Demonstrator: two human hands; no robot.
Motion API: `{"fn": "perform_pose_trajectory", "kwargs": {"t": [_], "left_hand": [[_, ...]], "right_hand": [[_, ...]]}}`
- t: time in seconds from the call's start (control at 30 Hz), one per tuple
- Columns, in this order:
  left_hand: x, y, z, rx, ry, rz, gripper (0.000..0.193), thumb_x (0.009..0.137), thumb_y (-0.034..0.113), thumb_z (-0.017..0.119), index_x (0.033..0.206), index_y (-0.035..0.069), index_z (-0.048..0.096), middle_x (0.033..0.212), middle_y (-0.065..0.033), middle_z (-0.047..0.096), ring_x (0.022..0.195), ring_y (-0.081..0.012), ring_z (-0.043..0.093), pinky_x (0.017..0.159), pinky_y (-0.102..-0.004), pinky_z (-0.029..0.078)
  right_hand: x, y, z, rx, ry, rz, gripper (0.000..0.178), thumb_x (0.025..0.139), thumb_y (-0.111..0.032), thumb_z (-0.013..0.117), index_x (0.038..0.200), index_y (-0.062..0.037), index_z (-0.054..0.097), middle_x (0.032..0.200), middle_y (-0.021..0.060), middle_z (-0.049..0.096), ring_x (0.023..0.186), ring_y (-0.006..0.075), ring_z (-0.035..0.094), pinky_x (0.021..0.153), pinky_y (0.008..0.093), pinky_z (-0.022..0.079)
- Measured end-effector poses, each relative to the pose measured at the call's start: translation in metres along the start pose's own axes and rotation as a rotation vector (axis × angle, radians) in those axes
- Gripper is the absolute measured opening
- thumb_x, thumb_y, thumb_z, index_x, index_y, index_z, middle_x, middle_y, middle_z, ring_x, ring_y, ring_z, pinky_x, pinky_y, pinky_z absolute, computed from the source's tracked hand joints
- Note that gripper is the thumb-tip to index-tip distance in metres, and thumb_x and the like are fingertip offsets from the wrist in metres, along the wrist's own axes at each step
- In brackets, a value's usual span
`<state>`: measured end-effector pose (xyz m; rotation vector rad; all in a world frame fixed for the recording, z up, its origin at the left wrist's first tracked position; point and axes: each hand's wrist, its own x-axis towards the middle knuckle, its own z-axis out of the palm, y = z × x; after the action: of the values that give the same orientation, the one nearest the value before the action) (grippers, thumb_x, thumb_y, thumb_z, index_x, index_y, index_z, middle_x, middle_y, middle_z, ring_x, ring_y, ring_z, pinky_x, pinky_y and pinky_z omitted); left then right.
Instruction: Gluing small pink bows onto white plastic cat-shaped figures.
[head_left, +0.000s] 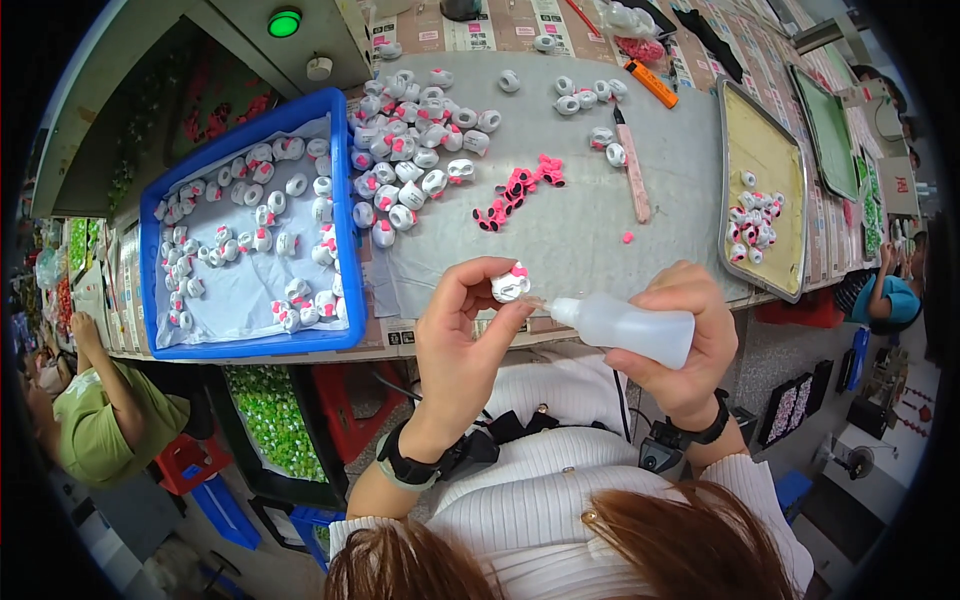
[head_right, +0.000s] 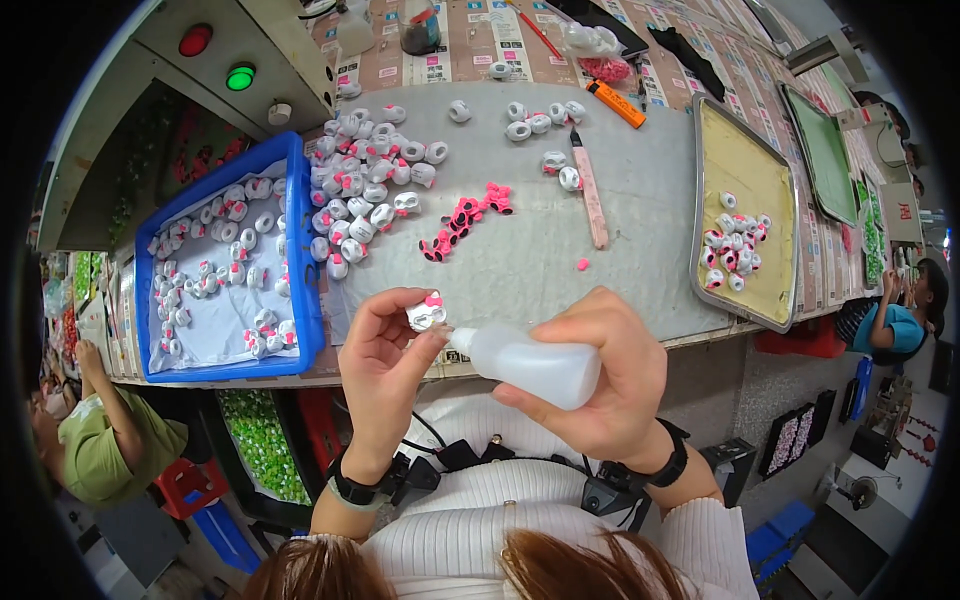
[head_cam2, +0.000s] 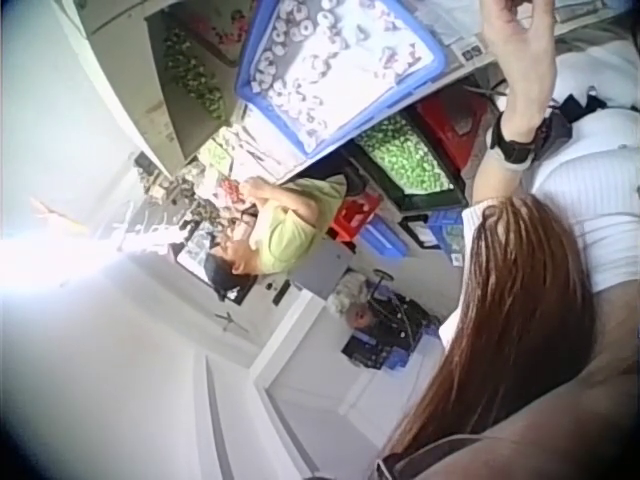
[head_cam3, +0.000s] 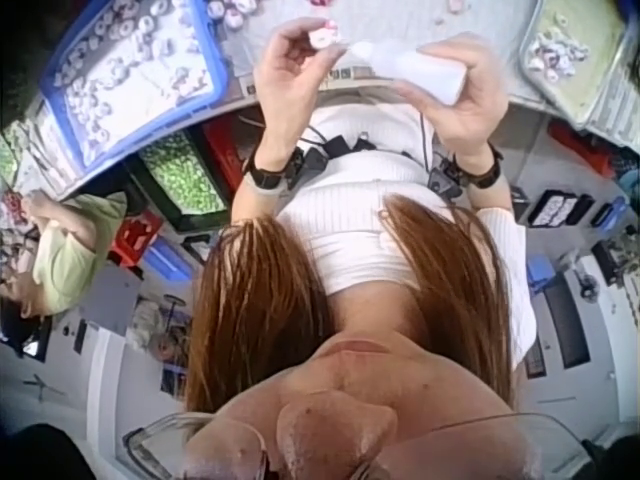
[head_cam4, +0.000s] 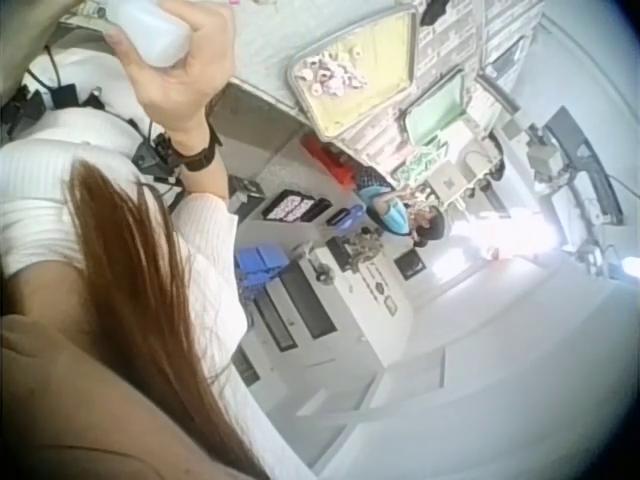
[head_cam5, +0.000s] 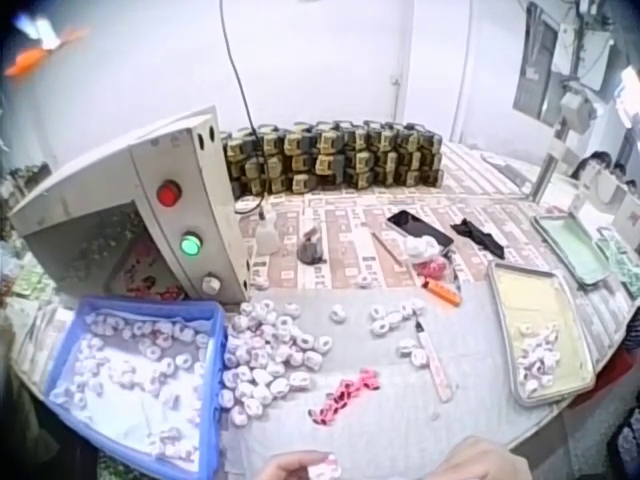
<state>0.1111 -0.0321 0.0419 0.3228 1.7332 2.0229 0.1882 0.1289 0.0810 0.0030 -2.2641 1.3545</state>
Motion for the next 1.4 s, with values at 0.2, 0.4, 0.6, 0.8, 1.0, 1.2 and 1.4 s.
{"fn": "perform_pose_trajectory", "kwargs": {"t": [0.2,0.4,0.6,0.8,1.0,1.2,1.4], "left_hand": [[0.0,-0.005,-0.001,0.016,0.03,0.03,0.03,0.073,-0.004,0.059,0.101,-0.003,0.048,0.092,-0.005,0.053,0.08,-0.0089,0.051,0.071,-0.0209,0.042],[0.001,0.005,0.002,-0.163,0.023,-0.08,0.03,0.075,-0.006,0.056,0.103,-0.003,0.046,0.097,-0.0083,0.053,0.087,-0.0111,0.053,0.076,-0.0223,0.043],[0.0,0.007,0.002,-0.173,0.01,-0.093,0.029,0.075,-0.007,0.055,0.103,-0.004,0.045,0.1,-0.01,0.053,0.088,-0.0124,0.053,0.077,-0.0234,0.044],[0.0,0.005,0.001,-0.159,0.023,-0.096,0.03,0.074,-0.008,0.054,0.102,-0.004,0.044,0.103,-0.0132,0.053,0.09,-0.0151,0.054,0.079,-0.0242,0.043],[0.003,0.004,0.005,-0.134,0.014,-0.06,0.03,0.074,-0.007,0.056,0.102,-0.003,0.046,0.096,-0.0075,0.054,0.084,-0.0105,0.053,0.075,-0.0218,0.044],[0.003,0.002,-0.005,-0.107,0.156,-0.034,0.029,0.074,-0.008,0.055,0.101,-0.003,0.047,0.094,-0.0072,0.054,0.085,-0.0116,0.054,0.076,-0.0217,0.043],[0.007,0.004,-0.016,-0.05,0.189,-0.016,0.026,0.074,-0.007,0.055,0.098,-0.002,0.047,0.094,-0.0077,0.054,0.086,-0.0125,0.054,0.078,-0.0231,0.043]], "right_hand": [[0.001,-0.002,-0.004,-0.024,-0.01,0.004,0.039,0.054,-0.01,0.078,0.084,-0.0021,0.053,0.07,0.0074,0.053,0.058,0.0143,0.049,0.052,0.0238,0.038],[-0.001,0.0,-0.008,-0.017,0.047,0.013,0.038,0.056,-0.01,0.077,0.083,-0.0019,0.052,0.071,0.0074,0.053,0.057,0.0142,0.047,0.052,0.0243,0.037],[0.0,-0.002,-0.006,-0.024,0.034,0.008,0.037,0.056,-0.01,0.077,0.082,-0.0021,0.052,0.07,0.0075,0.053,0.057,0.0145,0.047,0.052,0.0241,0.037],[0.0,-0.001,-0.01,-0.062,0.036,0.002,0.036,0.056,-0.01,0.076,0.081,-0.0023,0.052,0.069,0.0076,0.052,0.055,0.0151,0.048,0.051,0.0243,0.037],[-0.004,0.001,-0.015,0.086,0.069,0.105,0.033,0.061,-0.008,0.072,0.085,-0.0014,0.05,0.076,0.0072,0.052,0.063,0.0128,0.049,0.055,0.0234,0.039],[0.017,0.062,-0.033,0.494,0.596,0.456,0.033,0.071,-0.003,0.062,0.096,0.0003,0.04,0.085,0.0077,0.054,0.072,0.0114,0.05,0.066,0.0235,0.043],[0.001,0.137,-0.057,-0.041,0.575,0.46,0.044,0.07,-0.004,0.063,0.102,0.0002,0.034,0.091,0.0108,0.054,0.08,0.0136,0.053,0.072,0.025,0.042]]}}
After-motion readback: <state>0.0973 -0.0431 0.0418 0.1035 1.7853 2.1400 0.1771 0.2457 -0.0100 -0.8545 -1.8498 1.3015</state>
